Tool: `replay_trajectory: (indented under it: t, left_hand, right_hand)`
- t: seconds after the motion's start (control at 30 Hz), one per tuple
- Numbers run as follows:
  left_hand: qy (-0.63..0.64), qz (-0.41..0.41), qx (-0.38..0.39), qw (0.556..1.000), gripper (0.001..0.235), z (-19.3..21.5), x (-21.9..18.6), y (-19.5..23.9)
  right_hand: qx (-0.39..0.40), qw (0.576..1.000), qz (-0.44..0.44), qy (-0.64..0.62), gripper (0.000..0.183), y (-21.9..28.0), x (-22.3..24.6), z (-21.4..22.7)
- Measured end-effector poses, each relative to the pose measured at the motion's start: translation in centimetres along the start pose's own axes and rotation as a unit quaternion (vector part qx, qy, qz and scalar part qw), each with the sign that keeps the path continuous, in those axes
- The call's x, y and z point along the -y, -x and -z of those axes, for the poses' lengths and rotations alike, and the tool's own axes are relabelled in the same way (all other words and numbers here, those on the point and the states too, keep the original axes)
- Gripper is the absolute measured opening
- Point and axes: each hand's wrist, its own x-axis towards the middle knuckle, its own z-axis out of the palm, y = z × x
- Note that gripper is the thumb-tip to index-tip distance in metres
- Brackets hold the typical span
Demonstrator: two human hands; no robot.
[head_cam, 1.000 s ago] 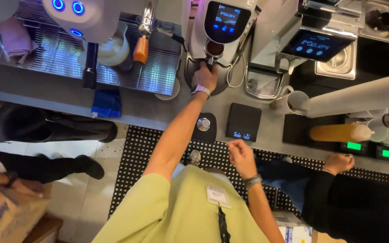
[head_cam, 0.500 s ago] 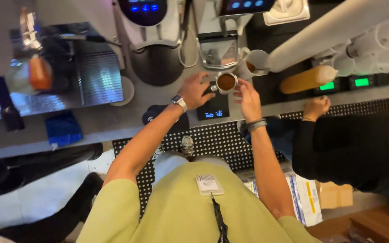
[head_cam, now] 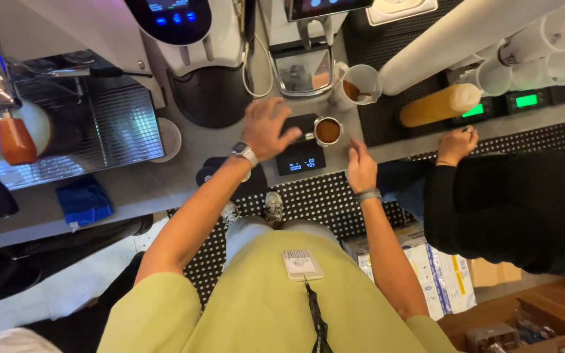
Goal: Preparing an espresso shot and steaming milk using a professional espresso machine and grinder, followed by cleaning the equipment.
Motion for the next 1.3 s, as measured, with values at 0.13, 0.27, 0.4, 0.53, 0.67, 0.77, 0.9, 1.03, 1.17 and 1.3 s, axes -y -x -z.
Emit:
replay_trajectory:
  t: [0.13,0.27,0.4,0.53,0.67,0.77,0.9,1.03,1.17,1.3]
  left_hand:
    - [-0.026,0.002,-0.069,0.997,0.029,1.8,5.2,1.4]
    - [-0.004,-0.006,-0.041,0.999,0.017,4.9,5.4,1.4]
    - [0.03,-0.057,-0.058,0.996,0.025,3.1,3.1,1.1]
    - [0.025,-0.109,-0.06,0.992,0.024,0.3,0.7,0.4]
    - [-0.012,-0.169,-0.031,0.985,0.042,-3.9,-0.1,0.6]
    - [-0.036,-0.186,-0.025,0.982,0.046,-5.1,0.2,1.0]
    - [0.027,-0.061,0.055,0.996,0.051,1.3,-0.8,1.8]
    - [0.059,0.146,0.162,0.974,0.064,8.6,0.0,3.1]
    - [0.005,0.352,0.148,0.924,0.05,9.5,5.3,3.0]
    - [0.058,0.411,0.155,0.896,0.056,14.5,6.8,0.1]
  right_hand:
    - [-0.087,0.97,0.204,0.101,0.039,3.4,-4.4,-2.1]
    - [-0.099,0.967,0.217,0.09,0.055,4.5,-4.6,-3.5]
    - [-0.097,0.97,0.207,0.08,0.069,4.6,-4.3,-3.5]
    - [-0.093,0.965,0.217,0.114,0.073,4.9,-3.9,-3.2]
    - [-0.091,0.97,0.202,0.103,0.077,4.6,-4.8,-3.2]
    - [-0.097,0.976,0.185,0.058,0.071,4.2,-4.8,-2.9]
    - [-0.185,0.957,0.207,0.086,0.013,2.6,-1.1,-2.1]
    - [-0.12,0.964,0.23,-0.061,0.036,-1.3,9.5,-1.3]
    - [-0.072,0.918,0.38,-0.084,0.004,-7.4,22.6,-3.0]
    - [-0.004,0.848,0.527,-0.058,0.066,-12.1,34.2,-5.6]
